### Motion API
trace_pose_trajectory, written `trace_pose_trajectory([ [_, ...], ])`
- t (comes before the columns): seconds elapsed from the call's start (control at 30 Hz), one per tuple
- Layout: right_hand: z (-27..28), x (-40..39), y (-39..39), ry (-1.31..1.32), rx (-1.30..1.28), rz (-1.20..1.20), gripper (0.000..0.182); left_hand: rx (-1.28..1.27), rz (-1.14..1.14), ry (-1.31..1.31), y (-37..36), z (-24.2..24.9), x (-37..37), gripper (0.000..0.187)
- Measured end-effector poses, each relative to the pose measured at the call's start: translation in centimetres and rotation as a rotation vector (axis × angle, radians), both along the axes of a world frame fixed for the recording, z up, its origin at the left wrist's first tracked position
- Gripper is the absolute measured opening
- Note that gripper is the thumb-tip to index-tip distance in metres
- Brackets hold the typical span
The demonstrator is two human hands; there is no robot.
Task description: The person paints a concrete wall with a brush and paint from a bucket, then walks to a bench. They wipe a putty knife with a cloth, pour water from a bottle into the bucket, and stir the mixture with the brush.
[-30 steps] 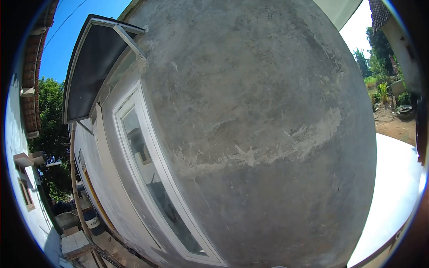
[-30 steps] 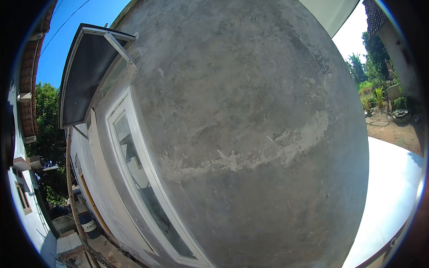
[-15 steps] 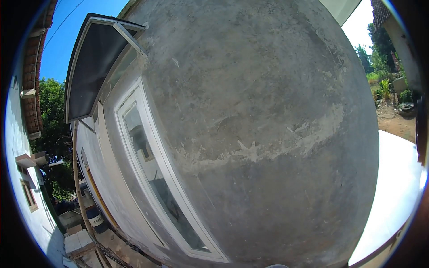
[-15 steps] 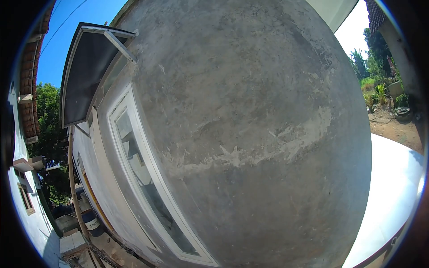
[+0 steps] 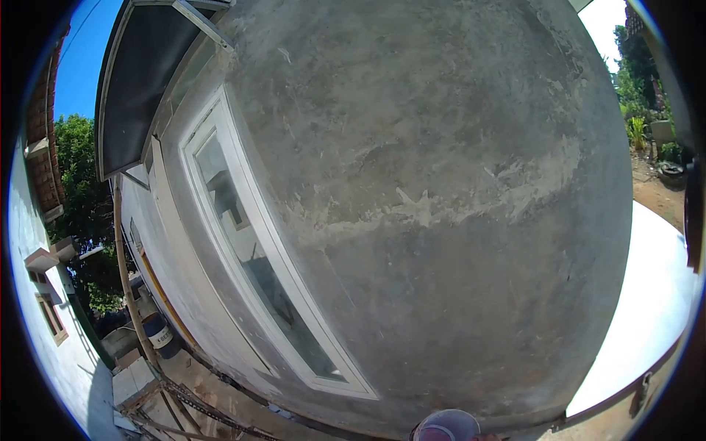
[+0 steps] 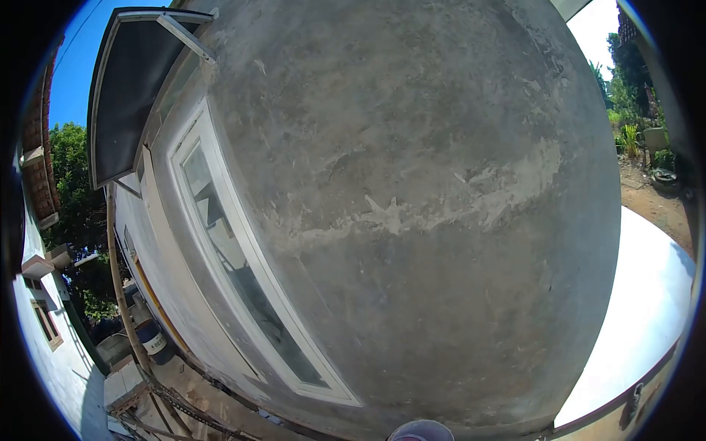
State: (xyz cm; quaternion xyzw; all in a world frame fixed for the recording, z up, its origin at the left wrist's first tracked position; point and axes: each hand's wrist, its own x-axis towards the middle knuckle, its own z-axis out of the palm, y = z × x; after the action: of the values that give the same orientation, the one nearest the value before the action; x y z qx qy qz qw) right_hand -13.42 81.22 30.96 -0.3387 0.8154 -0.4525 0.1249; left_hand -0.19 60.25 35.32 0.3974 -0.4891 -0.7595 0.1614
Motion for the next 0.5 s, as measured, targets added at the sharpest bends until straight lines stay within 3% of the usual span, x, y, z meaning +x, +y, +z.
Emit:
trace_pose_trajectory([
  [0.07, 2.2, 0.6, 0.1, 0.113, 0.055, 0.002, 0.028, -0.001, -0.015, -0.006, 0.0, -0.4, 0.6, 0.046],
  [0.17, 2.8, 1.0, -0.8, 0.023, 0.13, -0.045, 0.029, -0.014, -0.041, -0.011, -0.2, -1.8, 1.8, 0.047],
  [0.3, 4.3, 1.9, -2.0, 0.073, -0.057, -0.079, 0.035, -0.088, -0.112, -0.04, -0.8, -1.9, 3.0, 0.049],
  [0.4, 4.4, 3.2, -3.5, 0.055, 0.038, -0.057, 0.033, -0.128, -0.176, 0.076, -0.9, -1.0, 4.9, 0.04],
  [0.5, 4.9, 4.3, -5.0, 0.055, 0.054, -0.009, 0.033, -0.283, -0.227, 0.004, -2.2, -1.3, 5.8, 0.031],
])
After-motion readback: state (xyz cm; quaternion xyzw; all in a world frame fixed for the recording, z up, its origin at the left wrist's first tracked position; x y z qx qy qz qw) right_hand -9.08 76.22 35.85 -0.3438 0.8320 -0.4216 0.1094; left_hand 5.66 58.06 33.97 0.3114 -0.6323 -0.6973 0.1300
